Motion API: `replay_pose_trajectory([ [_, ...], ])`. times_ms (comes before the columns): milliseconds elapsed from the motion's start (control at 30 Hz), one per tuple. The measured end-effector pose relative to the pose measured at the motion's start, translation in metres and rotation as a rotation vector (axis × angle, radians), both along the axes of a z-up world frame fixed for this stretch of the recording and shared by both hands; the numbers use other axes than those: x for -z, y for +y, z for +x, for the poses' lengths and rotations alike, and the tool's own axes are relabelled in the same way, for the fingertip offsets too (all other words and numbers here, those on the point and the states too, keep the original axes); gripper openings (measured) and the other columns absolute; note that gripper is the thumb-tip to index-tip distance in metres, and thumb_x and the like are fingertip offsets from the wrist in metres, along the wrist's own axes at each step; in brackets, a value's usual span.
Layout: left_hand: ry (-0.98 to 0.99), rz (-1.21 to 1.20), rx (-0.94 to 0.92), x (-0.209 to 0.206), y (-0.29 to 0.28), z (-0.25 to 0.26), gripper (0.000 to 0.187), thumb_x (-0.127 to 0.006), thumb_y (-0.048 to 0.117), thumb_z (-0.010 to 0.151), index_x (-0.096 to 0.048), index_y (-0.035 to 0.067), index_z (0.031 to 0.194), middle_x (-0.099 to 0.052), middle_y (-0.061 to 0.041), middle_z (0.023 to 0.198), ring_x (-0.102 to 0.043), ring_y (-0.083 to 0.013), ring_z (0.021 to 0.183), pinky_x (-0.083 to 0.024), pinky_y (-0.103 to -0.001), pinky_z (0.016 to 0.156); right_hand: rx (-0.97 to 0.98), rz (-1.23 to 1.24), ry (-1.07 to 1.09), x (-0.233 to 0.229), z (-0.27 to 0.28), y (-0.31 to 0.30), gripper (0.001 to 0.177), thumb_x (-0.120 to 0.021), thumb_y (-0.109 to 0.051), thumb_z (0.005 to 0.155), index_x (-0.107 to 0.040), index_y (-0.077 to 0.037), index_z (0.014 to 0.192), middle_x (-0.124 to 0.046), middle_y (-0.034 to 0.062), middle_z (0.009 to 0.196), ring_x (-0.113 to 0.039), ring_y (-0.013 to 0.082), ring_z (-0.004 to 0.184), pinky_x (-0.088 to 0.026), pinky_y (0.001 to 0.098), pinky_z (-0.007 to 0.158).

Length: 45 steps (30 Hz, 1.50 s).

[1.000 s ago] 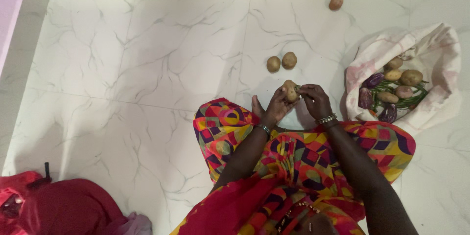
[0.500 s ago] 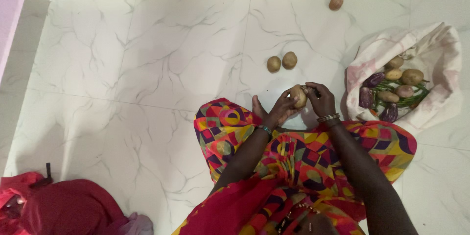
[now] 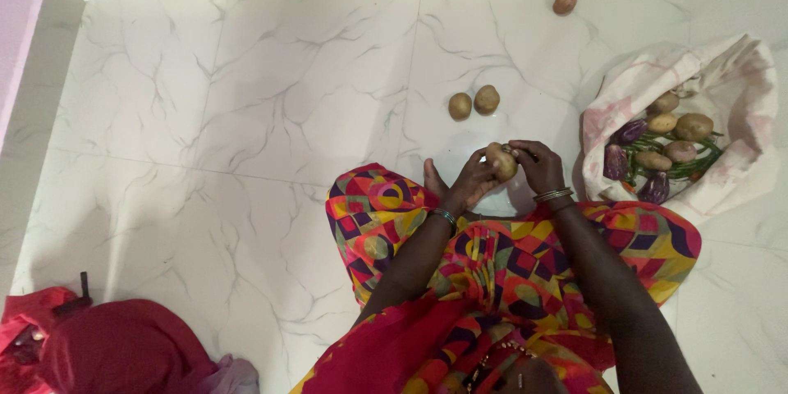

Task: The person sits on the floor and peels potatoes one by one using a small knife. They place the peeled potatoes on the floor and continue peeling more from a cloth bag containing various vegetables.

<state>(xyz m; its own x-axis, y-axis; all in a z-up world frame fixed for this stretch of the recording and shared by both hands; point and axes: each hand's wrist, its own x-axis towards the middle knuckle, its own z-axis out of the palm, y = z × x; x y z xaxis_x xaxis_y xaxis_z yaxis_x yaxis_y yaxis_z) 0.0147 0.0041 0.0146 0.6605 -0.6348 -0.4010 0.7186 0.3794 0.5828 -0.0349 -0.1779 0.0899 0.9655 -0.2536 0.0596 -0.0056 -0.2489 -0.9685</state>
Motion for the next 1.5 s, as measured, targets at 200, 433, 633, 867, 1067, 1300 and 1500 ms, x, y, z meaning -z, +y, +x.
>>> replay_pose_trajectory([
  [200, -0.067, -0.082, -0.096, 0.011, 0.003, 0.011, 0.075, -0.076, 0.021, 0.095, -0.032, 0.001, 0.152, -0.047, -0.018, 0.142, -0.055, -0.0315, 0.132, -0.054, -0.044, 0.111, -0.027, -0.074, -0.004, 0.003, -0.001, 0.005, 0.020, -0.074, -0.008, 0.096, -0.076, -0.005, 0.116, -0.075, 0.0101, 0.113, -0.072, 0.0168, 0.100, -0.059, 0.0291, 0.085],
  [433, 0.043, -0.189, -0.146, 0.025, 0.006, 0.016, 0.071, -0.069, 0.028, 0.100, -0.030, 0.002, 0.153, -0.049, -0.022, 0.140, -0.055, -0.0336, 0.129, -0.053, -0.046, 0.108, -0.039, -0.166, 0.001, 0.006, -0.001, 0.006, 0.021, -0.075, -0.007, 0.093, -0.077, -0.006, 0.114, -0.069, 0.0103, 0.118, -0.069, 0.0187, 0.100, -0.058, 0.0323, 0.082],
  [633, 0.214, -0.175, -0.153, 0.014, 0.009, 0.012, 0.072, -0.063, 0.038, 0.099, -0.030, 0.000, 0.151, -0.048, -0.024, 0.142, -0.056, -0.0372, 0.131, -0.051, -0.051, 0.112, -0.033, -0.104, 0.026, 0.013, 0.000, 0.005, 0.021, -0.073, -0.006, 0.095, -0.073, -0.006, 0.116, -0.067, 0.0092, 0.117, -0.070, 0.0169, 0.096, -0.060, 0.0316, 0.083],
  [867, 0.125, -0.217, 0.021, -0.004, 0.009, 0.005, 0.071, -0.057, 0.041, 0.100, -0.036, -0.003, 0.152, -0.057, -0.028, 0.138, -0.064, -0.0422, 0.121, -0.054, -0.047, 0.105, 0.008, -0.148, -0.040, 0.005, -0.002, 0.004, 0.022, -0.071, -0.004, 0.097, -0.073, -0.004, 0.119, -0.070, 0.0105, 0.115, -0.070, 0.0189, 0.095, -0.058, 0.0304, 0.082],
  [1067, 0.141, -0.200, 0.091, 0.006, 0.007, 0.004, 0.072, -0.056, 0.041, 0.101, -0.037, -0.005, 0.152, -0.058, -0.028, 0.137, -0.066, -0.0436, 0.119, -0.055, -0.050, 0.105, 0.024, -0.070, 0.019, -0.005, -0.002, 0.005, 0.021, -0.070, -0.009, 0.099, -0.073, -0.005, 0.120, -0.068, 0.0098, 0.113, -0.071, 0.0160, 0.094, -0.060, 0.0283, 0.081],
  [1300, 0.154, -0.126, 0.098, 0.023, 0.003, 0.003, 0.066, -0.050, 0.042, 0.104, -0.037, -0.003, 0.151, -0.055, -0.026, 0.139, -0.066, -0.0401, 0.119, -0.056, -0.053, 0.101, -0.046, -0.116, 0.008, 0.002, -0.001, 0.004, 0.025, -0.076, -0.014, 0.095, -0.073, -0.005, 0.118, -0.069, 0.0090, 0.110, -0.069, 0.0173, 0.095, -0.057, 0.0308, 0.081],
  [1500, 0.064, -0.085, 0.154, 0.019, 0.004, -0.001, 0.066, -0.049, 0.041, 0.104, -0.035, -0.002, 0.152, -0.054, -0.024, 0.141, -0.067, -0.0403, 0.117, -0.057, -0.051, 0.104, -0.022, -0.113, 0.067, 0.013, 0.000, -0.001, 0.019, -0.073, -0.013, 0.099, -0.076, -0.005, 0.116, -0.071, 0.0093, 0.108, -0.068, 0.0179, 0.090, -0.057, 0.0313, 0.079],
])
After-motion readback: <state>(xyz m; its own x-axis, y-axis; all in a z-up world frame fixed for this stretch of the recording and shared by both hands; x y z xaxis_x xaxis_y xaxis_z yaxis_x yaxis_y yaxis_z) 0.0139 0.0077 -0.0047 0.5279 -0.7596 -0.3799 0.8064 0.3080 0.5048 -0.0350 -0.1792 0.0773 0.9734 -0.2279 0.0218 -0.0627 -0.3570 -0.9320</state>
